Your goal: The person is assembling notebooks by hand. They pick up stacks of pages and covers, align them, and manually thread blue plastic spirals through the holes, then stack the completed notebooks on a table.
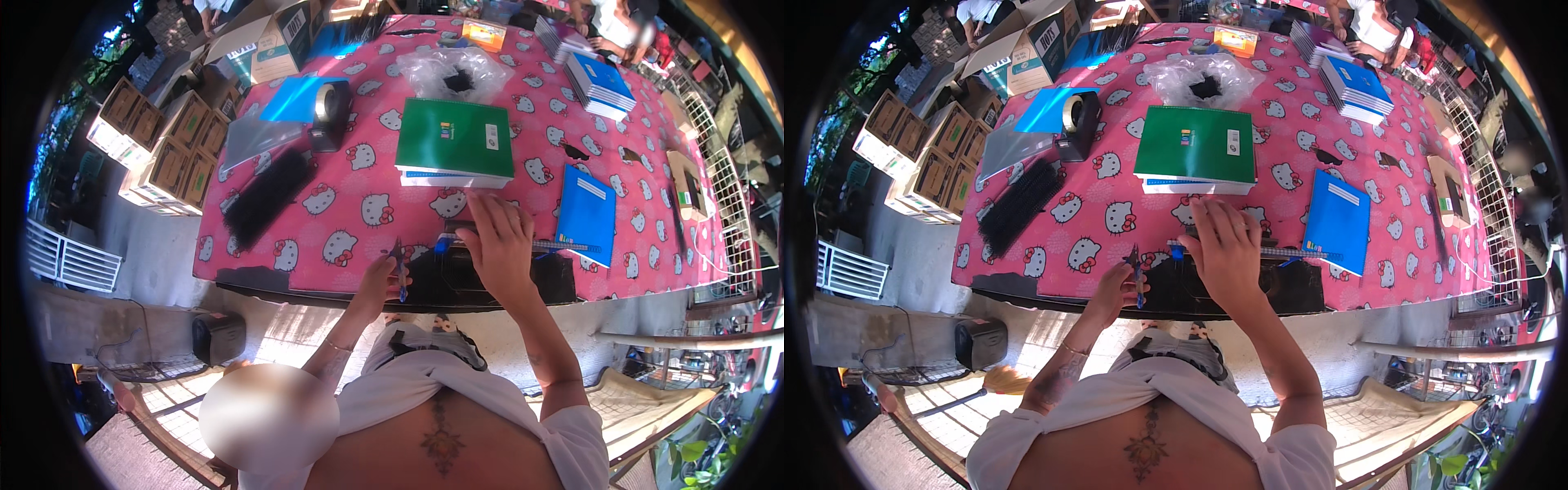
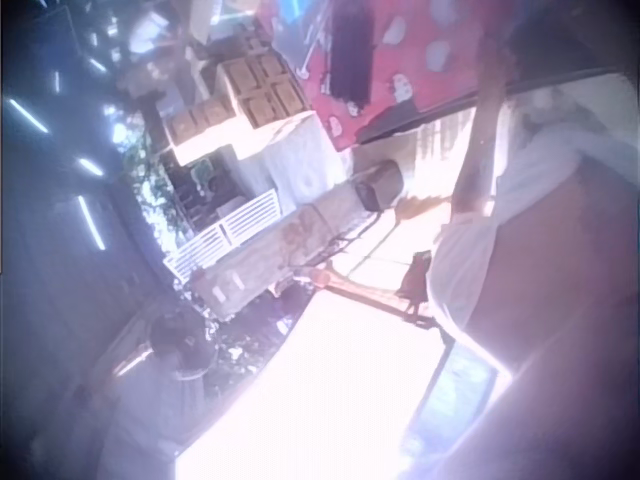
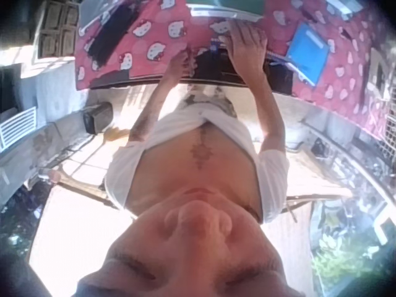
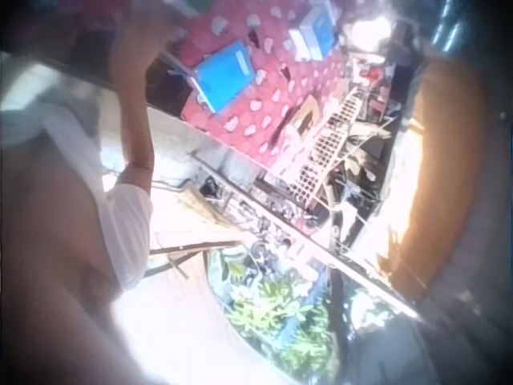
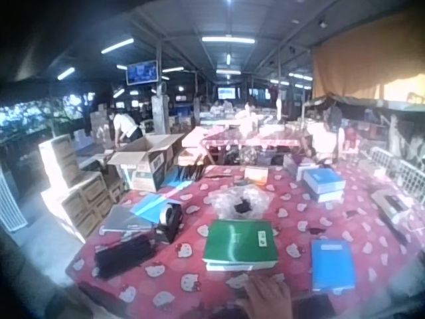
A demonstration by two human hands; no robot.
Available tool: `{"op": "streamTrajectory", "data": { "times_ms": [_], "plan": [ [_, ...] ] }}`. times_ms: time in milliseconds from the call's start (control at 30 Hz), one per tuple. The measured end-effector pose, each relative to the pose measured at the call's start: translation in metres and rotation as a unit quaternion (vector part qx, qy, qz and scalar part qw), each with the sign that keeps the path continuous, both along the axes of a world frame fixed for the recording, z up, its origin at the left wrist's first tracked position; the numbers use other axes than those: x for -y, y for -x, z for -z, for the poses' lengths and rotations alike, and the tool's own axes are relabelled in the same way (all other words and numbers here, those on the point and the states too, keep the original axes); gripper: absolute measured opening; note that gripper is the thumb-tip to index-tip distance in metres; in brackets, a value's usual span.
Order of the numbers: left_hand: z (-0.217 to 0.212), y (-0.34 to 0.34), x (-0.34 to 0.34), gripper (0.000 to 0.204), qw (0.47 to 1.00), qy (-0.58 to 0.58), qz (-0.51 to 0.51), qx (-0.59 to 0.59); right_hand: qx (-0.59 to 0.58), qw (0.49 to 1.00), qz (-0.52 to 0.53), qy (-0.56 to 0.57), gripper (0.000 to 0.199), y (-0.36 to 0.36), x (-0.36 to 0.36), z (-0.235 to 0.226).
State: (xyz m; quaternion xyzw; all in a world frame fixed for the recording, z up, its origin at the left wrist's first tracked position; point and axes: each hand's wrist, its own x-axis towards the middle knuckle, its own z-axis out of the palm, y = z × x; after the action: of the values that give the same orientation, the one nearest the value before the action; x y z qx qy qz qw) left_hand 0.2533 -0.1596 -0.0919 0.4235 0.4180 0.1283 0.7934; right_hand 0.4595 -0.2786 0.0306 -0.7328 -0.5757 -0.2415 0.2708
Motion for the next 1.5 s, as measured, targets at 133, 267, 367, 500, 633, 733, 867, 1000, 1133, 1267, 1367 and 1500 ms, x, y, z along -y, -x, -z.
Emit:
{"op": "streamTrajectory", "data": {
  "times_ms": [133,267,367,500,633,733,867,1000,1133,1267,1367,1500],
  "plan": [
    [-0.049,-0.009,0.022,0.034,0.998,0.008,0.000,0.057,-0.113,0.983,-0.102,0.106,0.024,-0.022,0.000,0.010],
    [-0.086,-0.013,0.049,0.038,0.995,0.005,-0.020,0.093,-0.100,0.978,-0.176,0.047,0.021,-0.018,0.003,0.004],
    [-0.099,-0.017,0.063,0.040,0.991,-0.004,-0.039,0.126,-0.112,0.975,-0.187,0.049,0.020,-0.019,0.007,0.005],
    [-0.108,-0.027,0.072,0.043,0.990,0.013,-0.027,0.140,-0.092,0.982,-0.160,0.029,0.022,-0.020,0.005,0.009],
    [-0.101,-0.038,0.072,0.044,0.985,0.025,-0.034,0.165,-0.103,0.979,-0.175,0.020,0.023,-0.024,0.003,0.011],
    [-0.100,-0.041,0.069,0.043,0.983,0.034,-0.029,0.176,-0.102,0.979,-0.176,0.021,0.023,-0.025,0.002,0.011],
    [-0.105,-0.045,0.068,0.043,0.983,0.051,-0.034,0.175,-0.105,0.981,-0.162,0.029,0.022,-0.027,0.002,0.011],
    [-0.104,-0.044,0.066,0.041,0.980,0.064,-0.035,0.183,-0.110,0.981,-0.158,0.021,0.022,-0.027,0.000,0.011],
    [-0.107,-0.045,0.065,0.041,0.982,0.059,-0.041,0.174,-0.117,0.979,-0.164,0.015,0.022,-0.025,-0.001,0.014],
    [-0.107,-0.040,0.059,0.036,0.980,0.092,-0.044,0.170,-0.110,0.981,-0.161,0.008,0.022,-0.025,-0.001,0.014],
    [-0.129,-0.049,0.063,0.031,0.886,-0.448,0.062,-0.100,-0.100,0.983,-0.156,0.005,0.022,-0.031,-0.001,0.016],
    [-0.122,-0.033,0.035,0.029,0.897,-0.428,0.100,-0.036,-0.047,0.993,-0.104,0.033,0.024,-0.052,0.023,0.003]
  ]
}}
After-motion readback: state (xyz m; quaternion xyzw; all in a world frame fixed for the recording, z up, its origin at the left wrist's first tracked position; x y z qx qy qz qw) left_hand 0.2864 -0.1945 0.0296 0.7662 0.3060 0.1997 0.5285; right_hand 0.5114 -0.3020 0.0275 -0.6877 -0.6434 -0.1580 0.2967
